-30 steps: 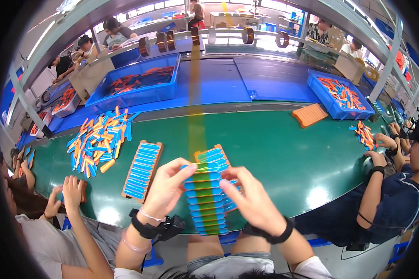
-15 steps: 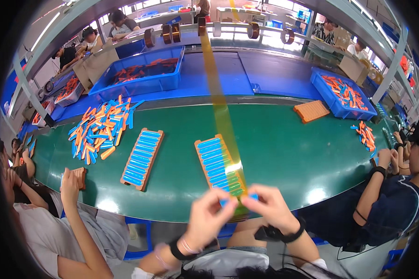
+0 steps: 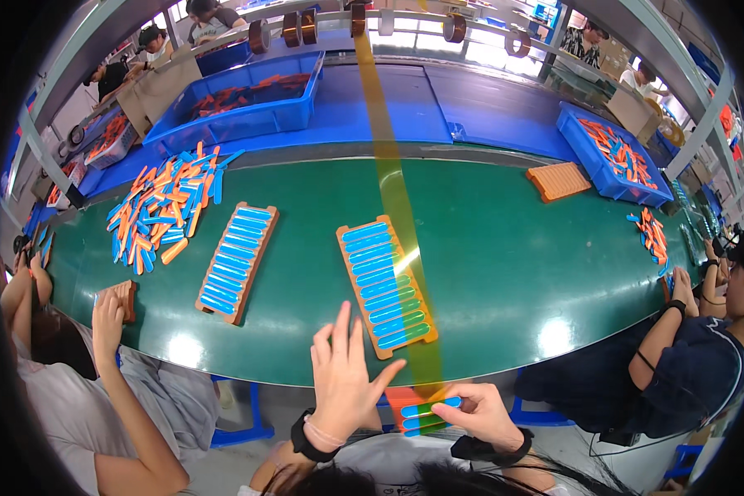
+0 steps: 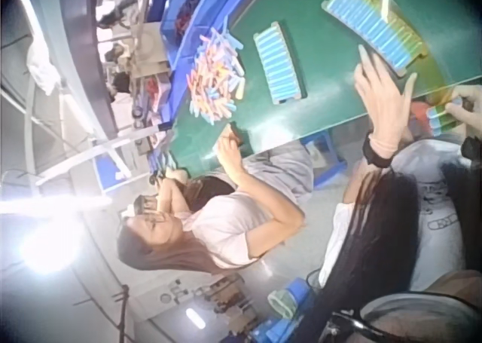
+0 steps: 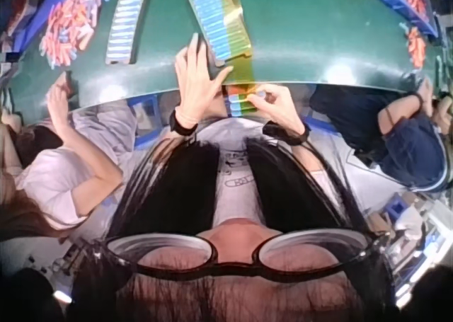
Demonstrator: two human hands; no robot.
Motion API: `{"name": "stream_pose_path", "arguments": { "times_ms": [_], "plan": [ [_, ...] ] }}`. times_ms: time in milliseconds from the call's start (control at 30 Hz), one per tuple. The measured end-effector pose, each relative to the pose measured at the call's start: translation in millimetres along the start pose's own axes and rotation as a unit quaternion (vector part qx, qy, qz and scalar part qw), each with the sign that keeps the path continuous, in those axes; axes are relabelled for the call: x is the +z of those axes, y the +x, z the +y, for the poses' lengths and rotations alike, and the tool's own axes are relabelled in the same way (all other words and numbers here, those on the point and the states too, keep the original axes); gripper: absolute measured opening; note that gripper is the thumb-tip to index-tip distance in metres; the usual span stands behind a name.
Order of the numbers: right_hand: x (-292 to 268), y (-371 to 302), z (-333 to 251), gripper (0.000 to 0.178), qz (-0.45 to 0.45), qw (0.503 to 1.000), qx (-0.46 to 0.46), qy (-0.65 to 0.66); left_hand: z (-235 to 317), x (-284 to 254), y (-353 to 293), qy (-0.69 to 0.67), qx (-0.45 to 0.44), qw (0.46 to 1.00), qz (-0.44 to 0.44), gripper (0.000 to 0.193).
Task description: Assembling small blue and orange components onto a tray on an assembly line.
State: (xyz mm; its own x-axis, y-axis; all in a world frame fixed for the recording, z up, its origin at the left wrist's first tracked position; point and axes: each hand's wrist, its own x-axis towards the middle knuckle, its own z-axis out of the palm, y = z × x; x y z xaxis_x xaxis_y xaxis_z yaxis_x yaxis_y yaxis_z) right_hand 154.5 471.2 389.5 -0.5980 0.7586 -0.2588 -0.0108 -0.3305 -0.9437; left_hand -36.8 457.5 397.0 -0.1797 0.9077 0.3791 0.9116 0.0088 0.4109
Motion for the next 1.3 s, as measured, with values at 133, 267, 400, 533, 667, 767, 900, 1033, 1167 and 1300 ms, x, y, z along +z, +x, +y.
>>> {"name": "stream_pose_path", "arguments": {
  "times_ms": [133, 267, 400, 533, 667, 767, 900, 1033, 1167, 1300],
  "plan": [
    [15, 3, -9, 0.021, 0.076, 0.996, -0.025, 0.029, -3, 12, -7, -0.071, 0.012, 0.997, 0.0, 0.061],
    [22, 2, -7, 0.019, 0.121, 0.991, -0.016, 0.053, 0, 3, -25, -0.084, 0.004, 0.994, -0.066, 0.066],
    [24, 1, 2, 0.019, 0.148, 0.989, -0.012, 0.015, 4, -5, -43, -0.059, 0.024, 0.994, -0.092, 0.074],
    [25, 6, 6, 0.018, 0.19, 0.981, -0.011, 0.032, 4, 1, -38, -0.022, 0.042, 0.996, -0.076, 0.07],
    [23, 10, 9, 0.021, 0.212, 0.976, -0.022, 0.054, 3, 6, -34, -0.012, 0.06, 0.995, -0.073, 0.069],
    [26, 12, 4, 0.023, 0.229, 0.971, 0.001, 0.073, 1, 3, -31, -0.011, 0.068, 0.994, -0.086, 0.069],
    [29, 12, 4, 0.024, 0.243, 0.966, -0.004, 0.09, -9, -5, -25, -0.033, 0.107, 0.992, -0.06, 0.069],
    [27, 11, 5, 0.024, 0.233, 0.969, -0.013, 0.084, -34, -9, -10, -0.054, 0.339, 0.937, -0.063, 0.029],
    [27, 11, 1, 0.024, 0.23, 0.97, -0.002, 0.083, -39, -15, 3, -0.053, 0.426, 0.899, -0.087, 0.02],
    [24, 10, 0, 0.023, 0.22, 0.974, 0.016, 0.046, -40, -17, 11, -0.032, 0.461, 0.878, -0.128, 0.015]
  ]
}}
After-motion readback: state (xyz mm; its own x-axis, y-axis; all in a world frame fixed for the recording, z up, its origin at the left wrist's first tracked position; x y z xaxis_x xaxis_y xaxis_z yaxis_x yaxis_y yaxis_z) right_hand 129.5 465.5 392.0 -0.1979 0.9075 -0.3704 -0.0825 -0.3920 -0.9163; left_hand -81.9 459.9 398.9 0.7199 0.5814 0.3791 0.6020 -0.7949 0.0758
